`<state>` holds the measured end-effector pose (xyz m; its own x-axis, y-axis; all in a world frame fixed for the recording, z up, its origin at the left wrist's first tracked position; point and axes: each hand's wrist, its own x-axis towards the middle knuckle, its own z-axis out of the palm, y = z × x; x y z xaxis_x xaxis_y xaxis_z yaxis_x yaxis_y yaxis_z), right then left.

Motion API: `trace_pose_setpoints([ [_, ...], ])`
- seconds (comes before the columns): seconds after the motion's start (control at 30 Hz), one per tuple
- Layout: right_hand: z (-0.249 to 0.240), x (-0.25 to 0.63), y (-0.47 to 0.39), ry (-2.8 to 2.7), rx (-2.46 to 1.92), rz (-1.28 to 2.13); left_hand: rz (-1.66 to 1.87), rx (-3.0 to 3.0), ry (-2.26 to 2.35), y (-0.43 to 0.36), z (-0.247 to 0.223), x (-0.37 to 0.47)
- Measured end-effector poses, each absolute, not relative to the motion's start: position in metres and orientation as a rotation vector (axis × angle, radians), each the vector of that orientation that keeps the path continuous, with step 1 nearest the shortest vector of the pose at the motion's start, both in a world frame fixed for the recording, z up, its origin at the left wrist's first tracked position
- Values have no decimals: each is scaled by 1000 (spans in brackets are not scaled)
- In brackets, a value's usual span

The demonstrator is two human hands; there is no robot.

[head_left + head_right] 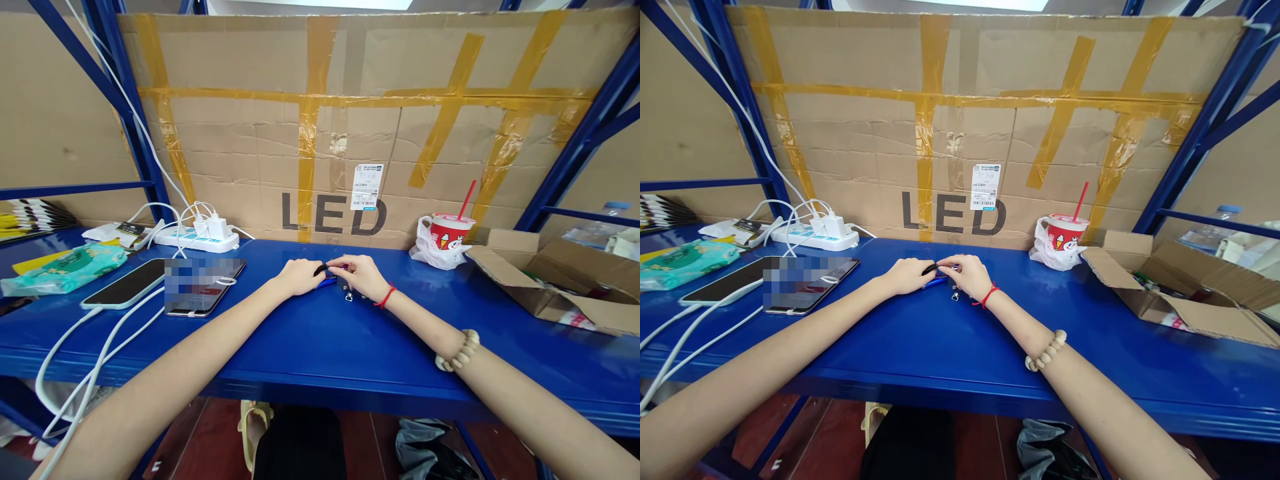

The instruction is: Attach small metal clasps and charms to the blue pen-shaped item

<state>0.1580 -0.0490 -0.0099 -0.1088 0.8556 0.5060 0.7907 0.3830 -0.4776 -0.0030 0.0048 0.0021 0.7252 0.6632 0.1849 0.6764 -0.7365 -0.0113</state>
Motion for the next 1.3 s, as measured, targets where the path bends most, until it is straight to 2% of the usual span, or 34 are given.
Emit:
trace_pose_setpoints([
  [0.57, -5, 154, -52, -1787, -1345, 30, -274, -2841, -1117, 5, 0, -3],
  [0.8, -5, 152, -53, -1811, -1335, 191, -321, -2823, -1093, 2, -1, -3],
  [1.3, -6, 154, -50, -1814, -1268, 5, -365, -2806, -1009, 5, -4, -4],
])
